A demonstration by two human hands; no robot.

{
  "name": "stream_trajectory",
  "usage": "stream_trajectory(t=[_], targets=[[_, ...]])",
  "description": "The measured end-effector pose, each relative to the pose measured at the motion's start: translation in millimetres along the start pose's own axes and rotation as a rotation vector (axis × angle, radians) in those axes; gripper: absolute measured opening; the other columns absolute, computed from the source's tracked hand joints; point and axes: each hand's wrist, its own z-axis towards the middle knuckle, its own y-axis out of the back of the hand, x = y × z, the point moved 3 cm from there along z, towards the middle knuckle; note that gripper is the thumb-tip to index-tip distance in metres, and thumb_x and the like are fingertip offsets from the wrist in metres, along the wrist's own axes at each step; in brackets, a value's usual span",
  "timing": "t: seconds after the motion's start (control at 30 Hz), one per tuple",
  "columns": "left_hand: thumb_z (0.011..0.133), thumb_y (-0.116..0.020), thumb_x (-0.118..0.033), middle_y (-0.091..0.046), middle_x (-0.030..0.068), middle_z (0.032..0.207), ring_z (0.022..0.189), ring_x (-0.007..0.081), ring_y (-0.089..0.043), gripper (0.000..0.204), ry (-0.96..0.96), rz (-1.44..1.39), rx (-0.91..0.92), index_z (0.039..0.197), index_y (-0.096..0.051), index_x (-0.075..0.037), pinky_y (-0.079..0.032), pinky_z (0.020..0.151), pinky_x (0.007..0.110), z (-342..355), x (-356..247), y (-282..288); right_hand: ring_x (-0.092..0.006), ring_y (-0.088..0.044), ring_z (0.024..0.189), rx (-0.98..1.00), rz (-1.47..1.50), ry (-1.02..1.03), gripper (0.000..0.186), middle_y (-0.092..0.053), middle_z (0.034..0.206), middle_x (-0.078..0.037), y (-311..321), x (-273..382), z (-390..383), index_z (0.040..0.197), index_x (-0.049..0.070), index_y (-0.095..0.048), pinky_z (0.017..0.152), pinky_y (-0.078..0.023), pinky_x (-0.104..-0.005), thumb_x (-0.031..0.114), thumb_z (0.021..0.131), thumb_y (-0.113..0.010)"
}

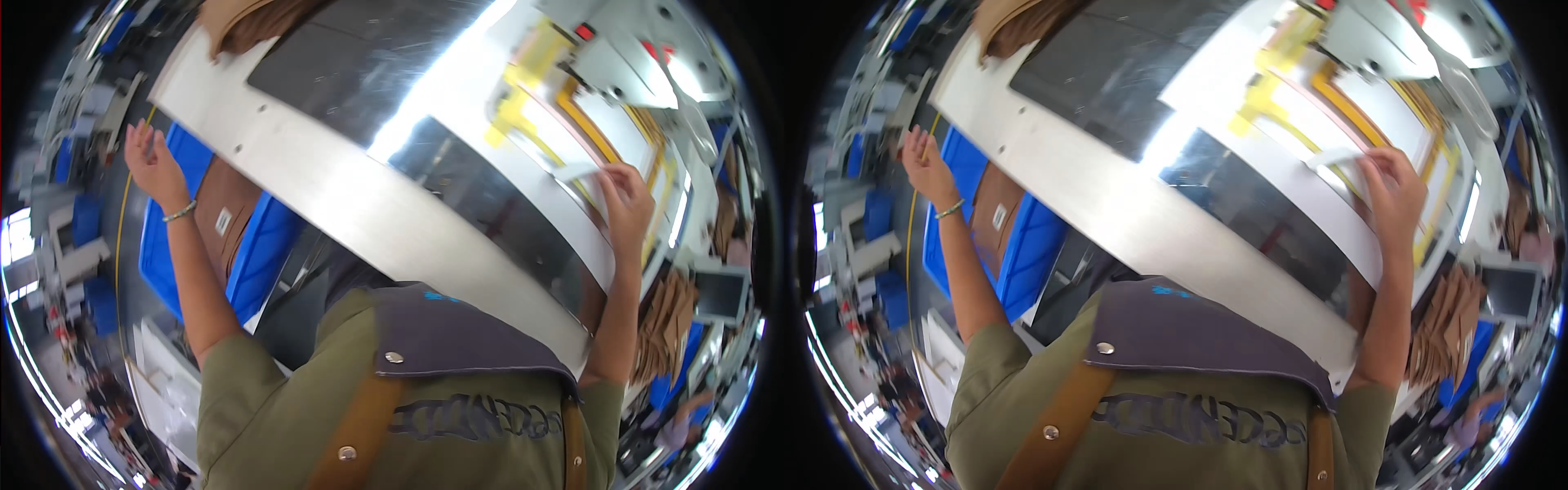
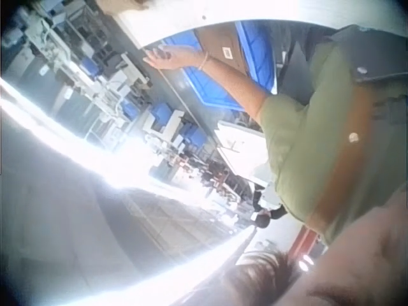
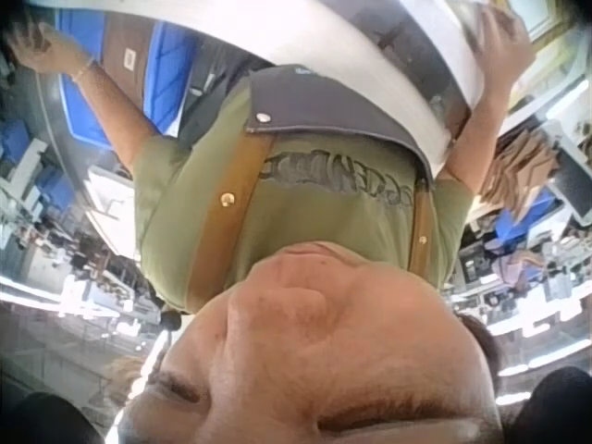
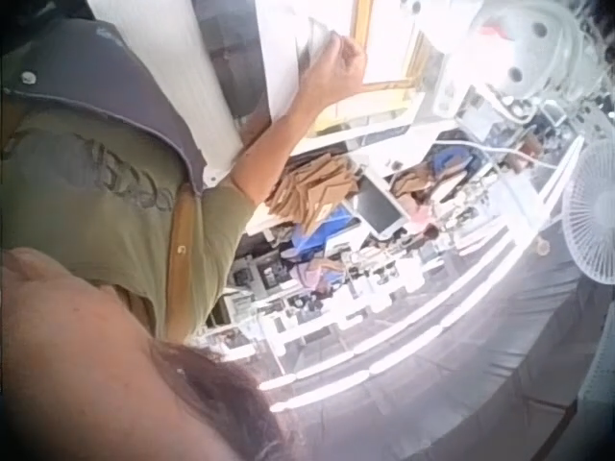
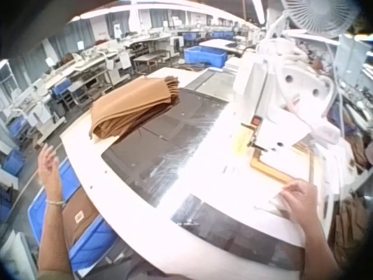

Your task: Sewing labels onto leather pieces using an industrial sewing machine.

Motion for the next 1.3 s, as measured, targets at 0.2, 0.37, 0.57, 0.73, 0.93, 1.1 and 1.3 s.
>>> stream_trajectory(t=[0.2,0.37,0.57,0.73,0.93,1.1,1.3], targets=[[0.108,-0.06,-0.003,-0.071,0.0111,0.142,0.124,0.0183,-0.068,0.033,-0.066,-0.569,0.779,0.14,-0.068,0.0,-0.053,0.106,0.032,-20.5,-196.8,-158.3,-0.0193,-0.074,0.088,0.159,0.001,0.025,0.022,-0.082,0.102,-0.01,3.5,14.2,21.9,0.107,-0.001,-0.082,0.084,-0.057,-0.0317,0.018,0.099,-0.074],[0.102,-0.066,-0.005,-0.074,0.011,0.136,0.123,0.0182,-0.068,0.035,-0.264,-0.8,1.386,0.136,-0.072,-0.004,-0.054,0.101,0.033,-99.3,-317.5,-242.0,-0.0196,-0.073,0.102,0.202,0.042,0.161,0.024,-0.079,0.115,-0.009,15.4,5.1,17.4,0.114,-0.003,-0.08,0.095,-0.056,-0.0311,0.015,0.104,-0.067],[0.101,-0.068,-0.007,-0.074,0.0148,0.132,0.123,0.0301,-0.069,0.03,-0.825,-0.484,1.245,0.13,-0.073,0.0,-0.054,0.105,0.039,-128.5,-346.8,-284.9,-0.0154,-0.064,0.103,0.225,0.047,0.034,0.027,-0.071,0.112,-0.004,60.2,-2.1,37.7,0.117,-0.003,-0.074,0.095,-0.051,-0.0287,0.021,0.109,-0.064],[0.1,-0.071,-0.016,-0.071,0.0177,0.135,0.126,0.0356,-0.065,0.034,-0.955,-0.329,1.032,0.128,-0.071,0.003,-0.052,0.108,0.043,-135.2,-329.4,-307.4,-0.0086,-0.064,0.087,0.254,0.219,-0.136,0.019,-0.072,0.095,0.0,69.6,-6.3,80.1,0.111,0.006,-0.076,0.083,-0.051,-0.0258,0.022,0.102,-0.069],[0.104,-0.069,-0.02,-0.062,0.0201,0.15,0.148,0.0416,-0.049,0.048,-0.815,-0.351,1.133,0.146,-0.06,0.002,-0.036,0.123,0.051,-158.9,-335.2,-288.8,-0.0098,-0.063,0.08,0.467,-0.19,-0.313,0.02,-0.071,0.088,0.0,39.2,-37.6,104.8,0.116,0.008,-0.075,0.074,-0.049,-0.0279,0.021,0.102,-0.069],[0.102,-0.065,-0.012,-0.055,0.0152,0.161,0.155,0.0402,-0.041,0.053,-0.802,-0.41,1.287,0.154,-0.055,-0.005,-0.031,0.126,0.051,-166.4,-347.3,-261.7,-0.0169,-0.068,0.082,0.372,-0.155,-0.25,0.018,-0.074,0.089,-0.002,30.3,-54.7,100.1,0.11,0.009,-0.077,0.079,-0.054,-0.0352,0.021,0.098,-0.073],[0.101,-0.065,-0.009,-0.066,0.0158,0.148,0.145,0.0408,-0.053,0.042,-0.815,-0.459,1.291,0.143,-0.065,-0.003,-0.037,0.122,0.053,-157.6,-337.4,-249.6,-0.0117,-0.063,0.078,0.417,-0.027,-0.184,0.018,-0.071,0.083,-0.001,27.6,-43.5,97.8,0.106,0.007,-0.075,0.072,-0.05,-0.0304,0.023,0.097,-0.076]])
